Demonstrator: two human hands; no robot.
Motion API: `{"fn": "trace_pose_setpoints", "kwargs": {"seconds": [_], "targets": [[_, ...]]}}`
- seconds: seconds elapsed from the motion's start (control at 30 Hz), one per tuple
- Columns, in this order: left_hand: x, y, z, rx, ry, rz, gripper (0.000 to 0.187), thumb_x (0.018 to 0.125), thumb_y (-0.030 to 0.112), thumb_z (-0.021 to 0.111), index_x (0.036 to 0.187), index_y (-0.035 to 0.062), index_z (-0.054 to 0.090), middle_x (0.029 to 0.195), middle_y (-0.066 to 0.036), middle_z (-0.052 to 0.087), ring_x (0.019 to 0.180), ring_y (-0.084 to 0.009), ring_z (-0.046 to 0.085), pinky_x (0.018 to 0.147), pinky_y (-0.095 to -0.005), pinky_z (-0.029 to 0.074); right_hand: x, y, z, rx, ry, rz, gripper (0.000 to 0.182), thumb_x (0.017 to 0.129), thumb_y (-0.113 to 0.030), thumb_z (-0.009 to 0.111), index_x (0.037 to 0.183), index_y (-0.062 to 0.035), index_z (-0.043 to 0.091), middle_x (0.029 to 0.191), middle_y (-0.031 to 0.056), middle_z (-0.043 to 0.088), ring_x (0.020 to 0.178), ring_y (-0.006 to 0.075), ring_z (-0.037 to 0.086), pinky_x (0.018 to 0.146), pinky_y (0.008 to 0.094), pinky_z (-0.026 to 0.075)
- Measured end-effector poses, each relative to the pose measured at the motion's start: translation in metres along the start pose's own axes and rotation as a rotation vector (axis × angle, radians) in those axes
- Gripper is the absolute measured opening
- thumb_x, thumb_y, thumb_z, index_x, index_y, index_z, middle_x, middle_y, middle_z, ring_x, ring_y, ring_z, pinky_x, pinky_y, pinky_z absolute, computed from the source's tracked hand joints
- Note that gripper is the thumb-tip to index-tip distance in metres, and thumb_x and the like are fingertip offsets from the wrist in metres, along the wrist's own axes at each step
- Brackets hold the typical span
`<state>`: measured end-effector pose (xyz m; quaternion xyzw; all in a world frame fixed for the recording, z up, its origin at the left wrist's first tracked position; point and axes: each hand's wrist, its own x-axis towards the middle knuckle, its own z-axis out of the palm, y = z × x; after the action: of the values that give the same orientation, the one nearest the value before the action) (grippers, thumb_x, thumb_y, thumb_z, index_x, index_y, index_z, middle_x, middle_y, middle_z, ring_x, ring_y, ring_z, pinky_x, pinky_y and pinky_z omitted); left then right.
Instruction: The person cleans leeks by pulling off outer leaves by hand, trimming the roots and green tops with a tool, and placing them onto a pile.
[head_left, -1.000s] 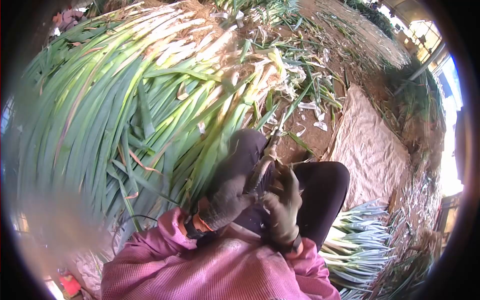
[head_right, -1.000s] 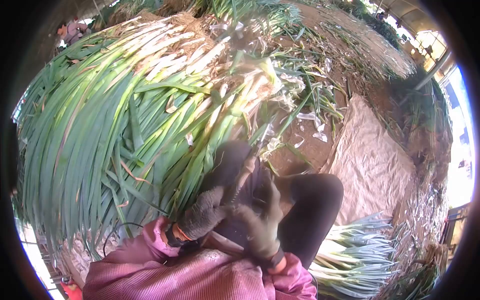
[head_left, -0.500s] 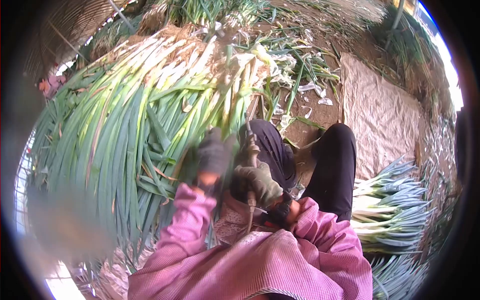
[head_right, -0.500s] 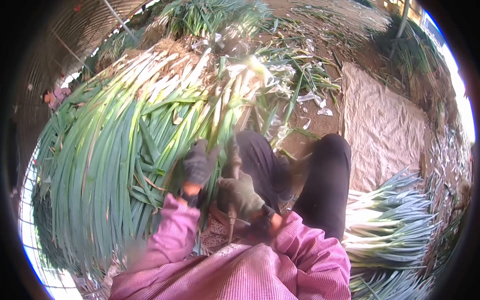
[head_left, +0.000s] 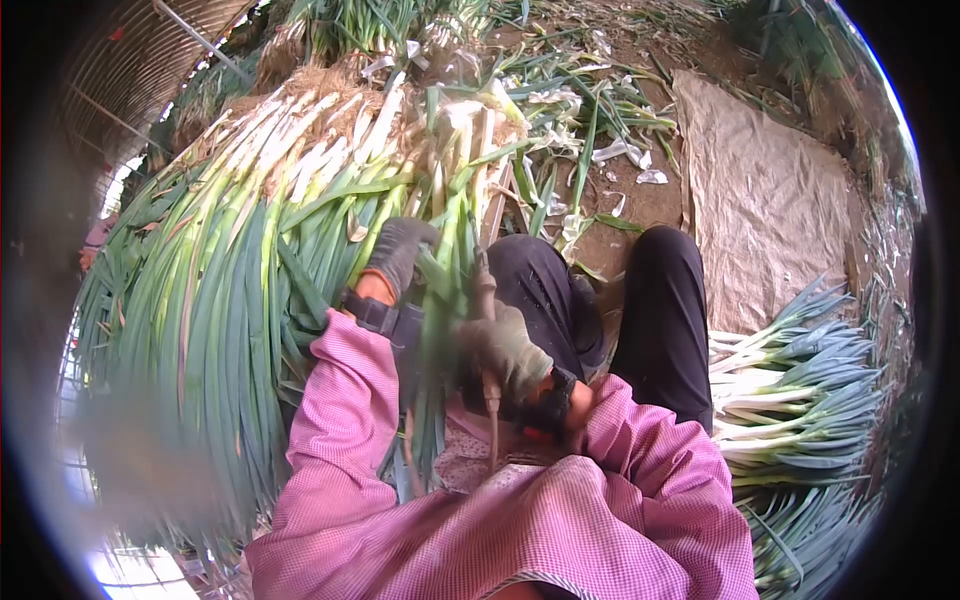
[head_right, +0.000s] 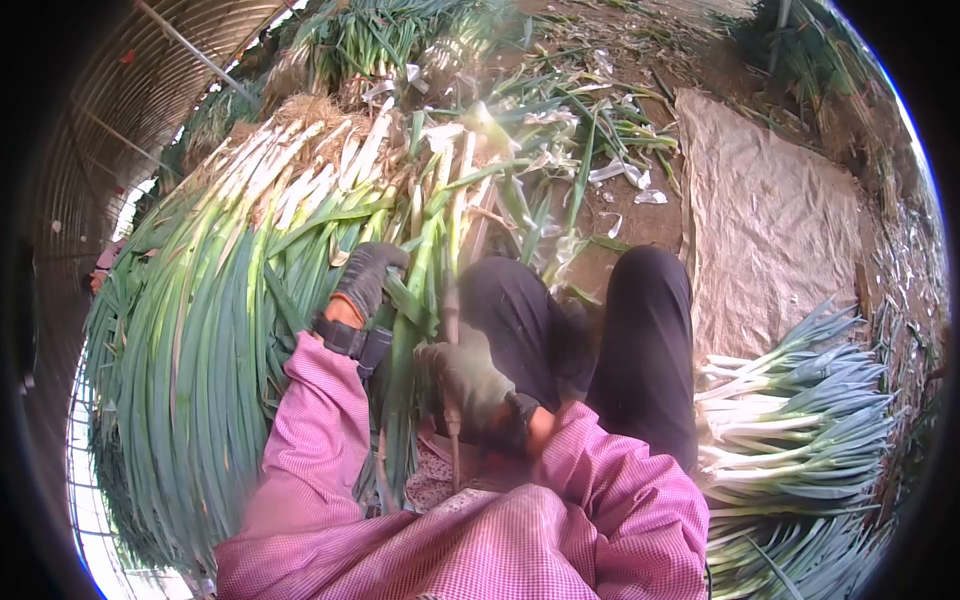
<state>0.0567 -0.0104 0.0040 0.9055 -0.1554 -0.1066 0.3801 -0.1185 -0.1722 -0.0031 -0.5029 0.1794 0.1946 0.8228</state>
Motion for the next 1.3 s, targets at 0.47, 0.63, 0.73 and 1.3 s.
{"fn": "trace_pose_setpoints", "kwargs": {"seconds": [0.47, 0.63, 0.73, 1.3], "targets": [[0.011, 0.02, -0.008, -0.778, -0.006, -0.353, 0.009, 0.081, 0.01, 0.061, 0.081, 0.0041, 0.068, 0.065, -0.003, 0.059, 0.054, -0.0107, 0.054, 0.051, -0.0228, 0.043, -0.015, -0.007, -0.001, -0.025, -0.064, 0.022, 0.035, 0.082, -0.007, 0.069, 0.112, 0.0026, 0.053, 0.085, 0.0105, 0.06, 0.068, 0.0186, 0.06, 0.055, 0.0319, 0.05], [0.024, 0.027, -0.023, -0.655, 0.065, -0.206, 0.012, 0.084, 0.013, 0.06, 0.085, 0.0031, 0.067, 0.073, -0.004, 0.061, 0.063, -0.0136, 0.058, 0.059, -0.0244, 0.048, -0.011, 0.014, 0.001, 0.057, -0.132, 0.047, 0.033, 0.082, -0.005, 0.068, 0.11, 0.0018, 0.051, 0.084, 0.0089, 0.059, 0.059, 0.017, 0.059, 0.048, 0.032, 0.049], [0.058, 0.042, -0.034, -0.696, 0.036, 0.025, 0.022, 0.091, 0.02, 0.058, 0.096, -0.0004, 0.064, 0.085, -0.008, 0.064, 0.076, -0.0196, 0.062, 0.072, -0.0305, 0.054, -0.013, 0.004, -0.002, -0.015, -0.138, 0.051, 0.032, 0.083, -0.004, 0.067, 0.11, 0.0016, 0.051, 0.084, 0.0088, 0.059, 0.062, 0.0174, 0.06, 0.051, 0.0314, 0.05], [0.013, 0.019, 0.047, 0.692, 0.056, -0.329, 0.05, 0.082, 0.031, 0.069, 0.118, -0.0023, 0.059, 0.11, -0.027, 0.063, 0.103, -0.0431, 0.059, 0.091, -0.0458, 0.047, 0.001, -0.01, -0.019, 0.023, -0.135, -0.033, 0.038, 0.079, -0.005, 0.07, 0.113, 0.0029, 0.054, 0.096, 0.0104, 0.062, 0.086, 0.0202, 0.06, 0.077, 0.0328, 0.05]]}}
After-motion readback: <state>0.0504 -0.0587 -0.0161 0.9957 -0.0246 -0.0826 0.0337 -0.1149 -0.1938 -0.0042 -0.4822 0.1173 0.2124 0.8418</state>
